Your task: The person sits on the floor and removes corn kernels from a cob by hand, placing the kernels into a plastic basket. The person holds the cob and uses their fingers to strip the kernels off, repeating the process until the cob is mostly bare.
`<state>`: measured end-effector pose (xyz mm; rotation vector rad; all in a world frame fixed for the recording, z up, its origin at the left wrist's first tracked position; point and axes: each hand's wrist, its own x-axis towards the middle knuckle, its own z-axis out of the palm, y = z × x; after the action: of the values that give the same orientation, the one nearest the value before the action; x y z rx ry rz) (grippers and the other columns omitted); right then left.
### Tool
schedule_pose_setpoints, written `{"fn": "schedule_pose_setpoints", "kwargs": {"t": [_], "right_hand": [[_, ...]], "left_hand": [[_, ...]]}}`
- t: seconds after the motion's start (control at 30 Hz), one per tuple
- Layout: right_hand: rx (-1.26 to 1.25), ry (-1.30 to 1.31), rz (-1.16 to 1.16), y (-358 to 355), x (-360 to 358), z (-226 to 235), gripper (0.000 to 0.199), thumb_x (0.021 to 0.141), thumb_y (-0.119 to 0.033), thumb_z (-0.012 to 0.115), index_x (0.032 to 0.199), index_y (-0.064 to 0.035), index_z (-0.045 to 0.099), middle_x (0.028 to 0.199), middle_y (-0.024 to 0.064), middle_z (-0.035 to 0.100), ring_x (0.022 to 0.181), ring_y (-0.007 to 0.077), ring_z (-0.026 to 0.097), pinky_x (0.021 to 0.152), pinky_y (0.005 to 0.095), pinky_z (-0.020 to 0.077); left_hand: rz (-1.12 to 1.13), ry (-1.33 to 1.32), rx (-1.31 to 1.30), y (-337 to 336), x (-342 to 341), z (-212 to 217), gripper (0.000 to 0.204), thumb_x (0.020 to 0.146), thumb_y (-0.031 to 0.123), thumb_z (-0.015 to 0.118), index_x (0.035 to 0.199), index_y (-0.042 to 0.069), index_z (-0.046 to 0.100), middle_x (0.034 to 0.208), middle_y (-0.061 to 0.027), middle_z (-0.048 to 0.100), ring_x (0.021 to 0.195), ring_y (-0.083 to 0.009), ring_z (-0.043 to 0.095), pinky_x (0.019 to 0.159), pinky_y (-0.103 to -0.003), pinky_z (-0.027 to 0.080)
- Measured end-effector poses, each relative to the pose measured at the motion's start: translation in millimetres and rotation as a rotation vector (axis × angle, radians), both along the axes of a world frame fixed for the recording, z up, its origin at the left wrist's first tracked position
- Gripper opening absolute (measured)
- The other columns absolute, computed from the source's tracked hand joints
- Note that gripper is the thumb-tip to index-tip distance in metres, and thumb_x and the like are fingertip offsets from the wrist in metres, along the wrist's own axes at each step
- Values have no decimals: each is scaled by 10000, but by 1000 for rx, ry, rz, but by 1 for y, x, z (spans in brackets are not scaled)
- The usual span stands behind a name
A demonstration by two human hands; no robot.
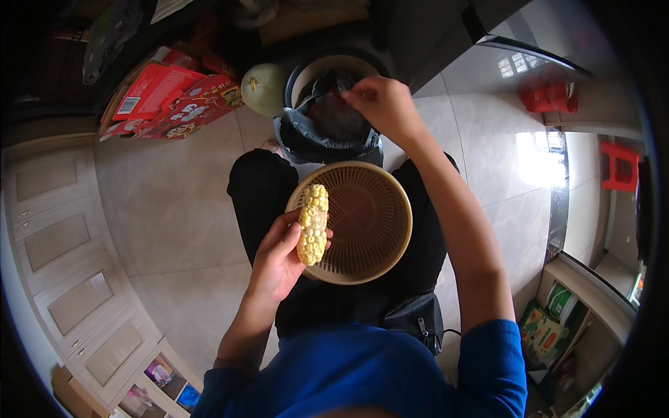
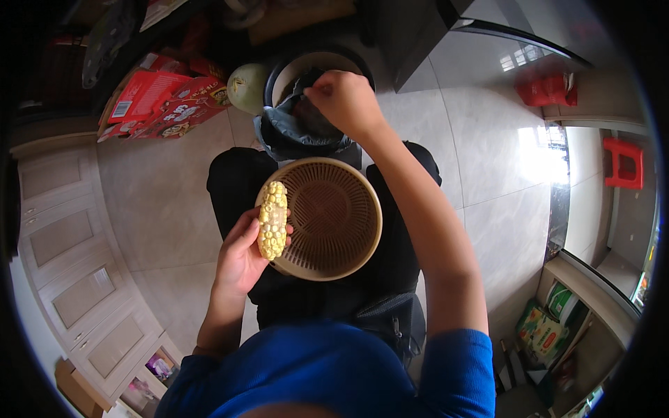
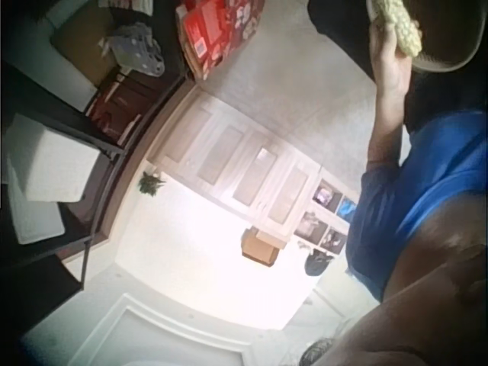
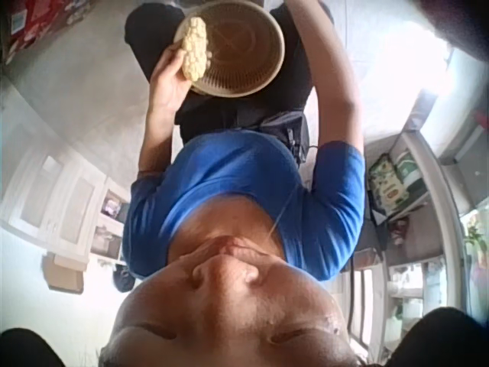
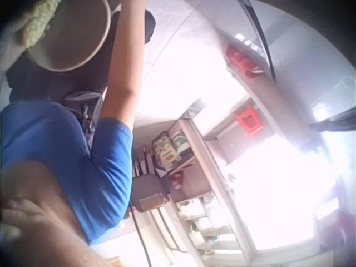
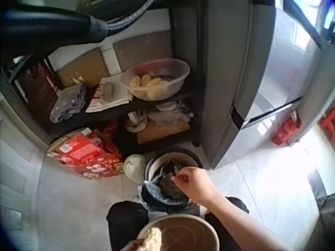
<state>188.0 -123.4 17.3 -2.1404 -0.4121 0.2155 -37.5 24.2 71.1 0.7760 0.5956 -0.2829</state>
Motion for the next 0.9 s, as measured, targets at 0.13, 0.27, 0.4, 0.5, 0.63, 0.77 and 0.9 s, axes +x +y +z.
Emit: {"fn": "schedule_pose_setpoints", "kwargs": {"t": [0.13,0.27,0.4,0.5,0.63,0.77,0.9], "right_hand": [[-539,-44,162,13,22,-87,193,779,-168,523,911,-126,657,864,126,651,798,318,614,734,370,494],[-345,79,184,5,17,-84,225,799,-137,502,1003,-109,593,907,139,640,804,319,615,709,379,489],[103,387,323,-13,-39,28,184,869,-68,441,1021,-36,541,736,75,584,657,174,578,609,281,470],[237,692,367,-33,-94,52,205,904,-31,381,1050,4,520,712,40,554,624,94,547,579,226,463],[201,576,358,-45,-137,26,224,880,-29,405,1071,37,501,822,133,615,726,211,626,679,286,497],[127,323,438,-54,-156,14,234,852,-9,453,1071,20,530,868,145,618,820,211,620,673,279,493],[44,420,323,-56,-164,18,159,789,-27,565,937,23,599,830,135,610,706,202,618,636,283,499]], "left_hand": [[8,-3,-96,4,10,2,325,938,160,373,1209,-20,371,1176,-196,486,1023,-281,546,872,-391,461],[27,-16,-143,10,13,4,331,941,165,374,1218,-16,362,1183,-198,480,1014,-292,551,865,-396,467],[50,-60,-185,18,9,4,337,940,162,387,1224,-15,353,1188,-204,476,1007,-301,555,861,-397,473],[50,-44,-139,14,9,8,343,936,163,406,1224,-16,350,1178,-210,485,1004,-302,559,864,-393,474],[40,-54,-80,12,8,9,353,931,178,426,1217,-15,351,1158,-210,501,1010,-302,560,877,-384,469],[34,-47,-47,8,0,9,342,905,114,460,1206,-14,357,1157,-193,494,1035,-300,547,897,-384,458],[-6,-73,-6,1,-7,9,343,867,27,501,1177,-27,365,1164,-170,486,1065,-277,531,908,-374,448]]}}
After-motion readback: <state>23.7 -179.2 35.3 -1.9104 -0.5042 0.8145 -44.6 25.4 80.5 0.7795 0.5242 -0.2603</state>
